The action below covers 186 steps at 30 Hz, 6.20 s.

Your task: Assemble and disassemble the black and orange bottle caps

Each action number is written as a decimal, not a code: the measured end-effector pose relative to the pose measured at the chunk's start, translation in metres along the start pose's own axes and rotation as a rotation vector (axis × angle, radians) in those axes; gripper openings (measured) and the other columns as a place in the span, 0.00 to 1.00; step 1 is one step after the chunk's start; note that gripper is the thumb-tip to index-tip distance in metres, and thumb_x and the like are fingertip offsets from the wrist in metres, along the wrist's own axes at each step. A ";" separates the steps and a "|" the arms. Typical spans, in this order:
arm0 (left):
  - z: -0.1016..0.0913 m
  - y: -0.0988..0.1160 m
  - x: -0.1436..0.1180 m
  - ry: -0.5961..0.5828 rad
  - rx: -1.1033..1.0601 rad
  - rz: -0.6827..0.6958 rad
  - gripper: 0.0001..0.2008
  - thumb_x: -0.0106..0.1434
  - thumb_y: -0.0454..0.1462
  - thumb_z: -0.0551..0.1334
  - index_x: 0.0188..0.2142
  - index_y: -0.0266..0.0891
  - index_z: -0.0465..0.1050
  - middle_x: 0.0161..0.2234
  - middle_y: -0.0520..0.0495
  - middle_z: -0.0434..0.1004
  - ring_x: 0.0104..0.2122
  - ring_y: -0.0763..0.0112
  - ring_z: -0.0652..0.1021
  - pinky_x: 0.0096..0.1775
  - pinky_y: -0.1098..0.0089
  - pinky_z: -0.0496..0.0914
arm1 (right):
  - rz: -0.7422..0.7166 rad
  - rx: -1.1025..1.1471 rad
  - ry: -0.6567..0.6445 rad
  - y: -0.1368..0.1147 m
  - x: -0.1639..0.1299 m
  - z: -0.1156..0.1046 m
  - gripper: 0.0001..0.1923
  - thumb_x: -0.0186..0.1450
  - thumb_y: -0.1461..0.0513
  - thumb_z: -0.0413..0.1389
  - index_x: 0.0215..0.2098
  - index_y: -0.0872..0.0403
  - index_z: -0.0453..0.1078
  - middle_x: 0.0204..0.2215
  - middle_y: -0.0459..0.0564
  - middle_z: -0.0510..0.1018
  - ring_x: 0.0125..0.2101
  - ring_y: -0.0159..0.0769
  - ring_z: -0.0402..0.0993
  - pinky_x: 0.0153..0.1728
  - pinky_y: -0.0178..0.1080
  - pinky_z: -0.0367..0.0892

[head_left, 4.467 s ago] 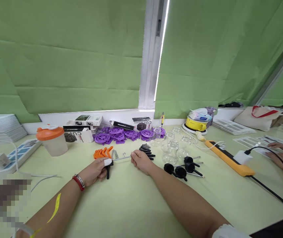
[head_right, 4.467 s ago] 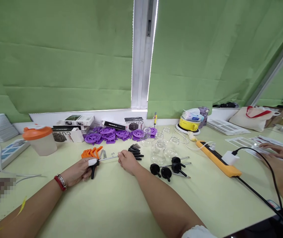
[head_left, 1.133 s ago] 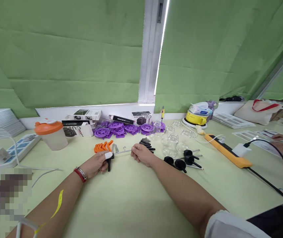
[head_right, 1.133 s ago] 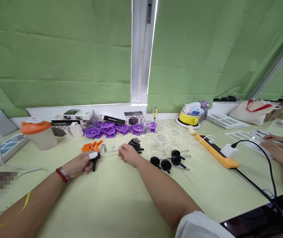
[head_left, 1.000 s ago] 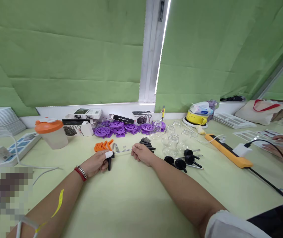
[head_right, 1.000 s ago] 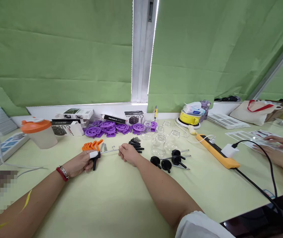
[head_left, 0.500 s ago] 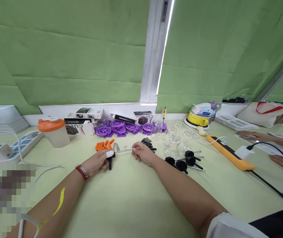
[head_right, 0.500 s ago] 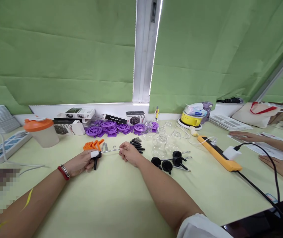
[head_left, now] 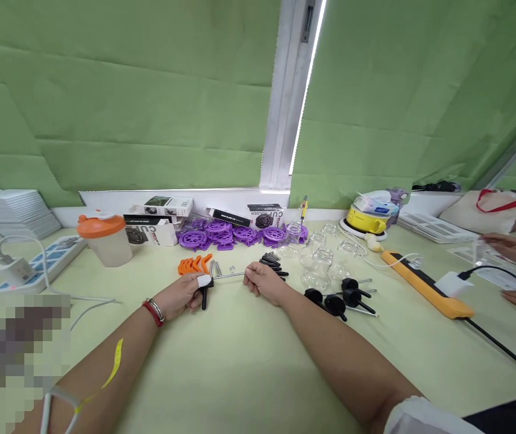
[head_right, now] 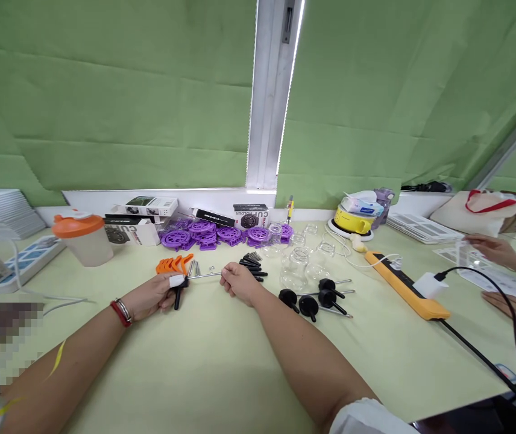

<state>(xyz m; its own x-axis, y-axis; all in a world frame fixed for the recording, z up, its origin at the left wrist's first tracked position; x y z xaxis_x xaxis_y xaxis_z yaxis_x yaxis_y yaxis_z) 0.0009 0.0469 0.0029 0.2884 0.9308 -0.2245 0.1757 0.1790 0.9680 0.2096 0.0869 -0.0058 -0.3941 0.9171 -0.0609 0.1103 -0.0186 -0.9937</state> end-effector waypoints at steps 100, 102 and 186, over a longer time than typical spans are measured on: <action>0.002 0.011 -0.010 0.069 0.140 0.099 0.14 0.55 0.47 0.63 0.34 0.40 0.65 0.16 0.58 0.58 0.11 0.79 0.58 0.18 0.75 0.50 | -0.143 -0.019 -0.010 0.004 -0.001 0.007 0.13 0.64 0.52 0.48 0.41 0.51 0.58 0.27 0.43 0.70 0.20 0.27 0.64 0.13 0.28 0.55; -0.002 0.013 -0.011 0.094 0.148 0.116 0.13 0.56 0.47 0.61 0.33 0.41 0.66 0.16 0.58 0.58 0.12 0.78 0.58 0.19 0.74 0.49 | -0.128 -0.036 -0.015 0.005 0.000 0.008 0.13 0.64 0.51 0.48 0.40 0.52 0.59 0.27 0.43 0.70 0.20 0.27 0.64 0.14 0.29 0.55; 0.005 0.049 -0.030 0.739 1.416 0.589 0.18 0.63 0.39 0.50 0.49 0.33 0.66 0.50 0.34 0.68 0.49 0.52 0.69 0.49 0.56 0.64 | -0.297 -1.334 0.590 -0.020 -0.179 -0.102 0.20 0.61 0.48 0.51 0.24 0.52 0.74 0.46 0.55 0.73 0.48 0.52 0.66 0.46 0.53 0.61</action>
<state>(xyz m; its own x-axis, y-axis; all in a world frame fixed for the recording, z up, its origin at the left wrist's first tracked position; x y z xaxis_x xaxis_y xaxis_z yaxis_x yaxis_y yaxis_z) 0.0059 0.0258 0.0565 0.2214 0.7743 0.5929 0.9693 -0.2416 -0.0465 0.3713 -0.0365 0.0350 -0.1699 0.8532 0.4932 0.9563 0.2637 -0.1267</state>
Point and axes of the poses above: each hand's wrist, its own x-axis towards the middle knuckle, its own z-axis out of the palm, y = z × x, the point moved 4 cm from there along x, towards the middle knuckle
